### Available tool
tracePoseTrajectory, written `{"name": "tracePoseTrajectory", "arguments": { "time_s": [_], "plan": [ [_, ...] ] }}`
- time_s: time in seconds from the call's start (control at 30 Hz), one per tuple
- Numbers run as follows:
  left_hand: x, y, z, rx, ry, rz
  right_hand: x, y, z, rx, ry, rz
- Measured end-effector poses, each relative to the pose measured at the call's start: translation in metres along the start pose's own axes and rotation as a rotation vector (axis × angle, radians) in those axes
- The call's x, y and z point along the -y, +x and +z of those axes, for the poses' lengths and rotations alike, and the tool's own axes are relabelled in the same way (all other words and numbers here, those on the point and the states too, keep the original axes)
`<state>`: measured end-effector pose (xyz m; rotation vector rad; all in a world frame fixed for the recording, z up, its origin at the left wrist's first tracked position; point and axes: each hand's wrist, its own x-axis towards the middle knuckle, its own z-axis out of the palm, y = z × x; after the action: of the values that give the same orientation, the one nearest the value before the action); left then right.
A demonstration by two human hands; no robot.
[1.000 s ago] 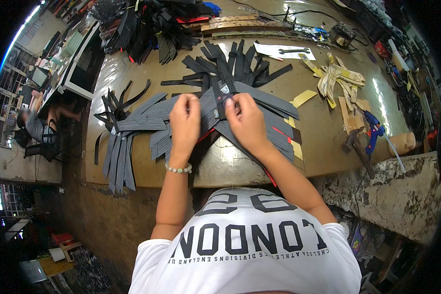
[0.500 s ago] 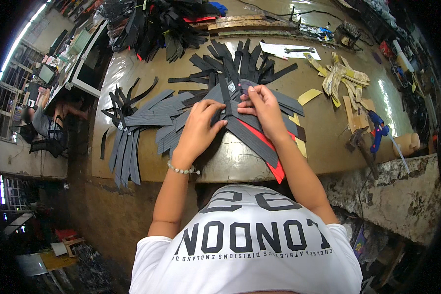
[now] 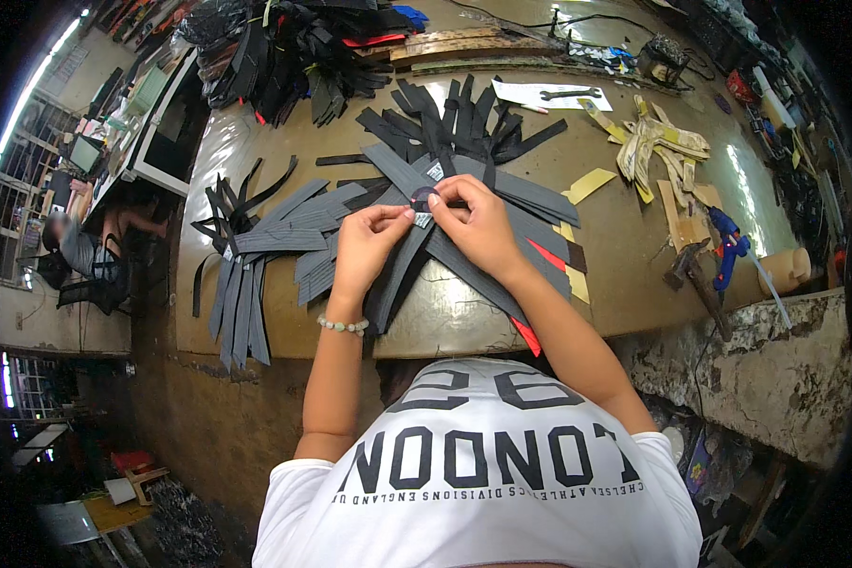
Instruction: The person repeatedly picks up black and red strap pieces and small metal clips from a workbench, aligns the clip with the strap end, and secures it by hand. The person continues this process for multiple straps, placing finished pieces back on the table.
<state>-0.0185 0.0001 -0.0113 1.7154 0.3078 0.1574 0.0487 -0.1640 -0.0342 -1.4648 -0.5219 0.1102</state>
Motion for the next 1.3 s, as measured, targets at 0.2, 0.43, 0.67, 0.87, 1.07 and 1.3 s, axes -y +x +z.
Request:
{"name": "tracePoseTrajectory", "arguments": {
  "time_s": [0.2, 0.43, 0.67, 0.87, 1.07, 1.3],
  "plan": [
    [0.009, -0.002, -0.005, -0.116, 0.171, 0.030, 0.001, -0.004, 0.009, -0.027, -0.215, -0.171],
    [0.007, 0.001, 0.001, -0.113, 0.272, 0.114, 0.000, -0.003, 0.011, -0.060, -0.138, -0.120],
    [0.006, -0.003, 0.003, -0.145, 0.346, 0.103, 0.003, -0.005, 0.012, -0.048, -0.297, -0.141],
    [0.000, -0.008, 0.005, -0.163, 0.372, 0.162, 0.002, -0.002, 0.011, -0.042, -0.240, -0.073],
    [-0.055, -0.045, 0.000, 0.286, 0.494, 0.192, -0.003, 0.008, -0.021, -0.129, 0.755, 0.299],
    [-0.060, 0.008, 0.002, 0.343, 0.898, 0.561, -0.013, 0.011, -0.040, -0.154, 1.169, 0.426]
  ]
}}
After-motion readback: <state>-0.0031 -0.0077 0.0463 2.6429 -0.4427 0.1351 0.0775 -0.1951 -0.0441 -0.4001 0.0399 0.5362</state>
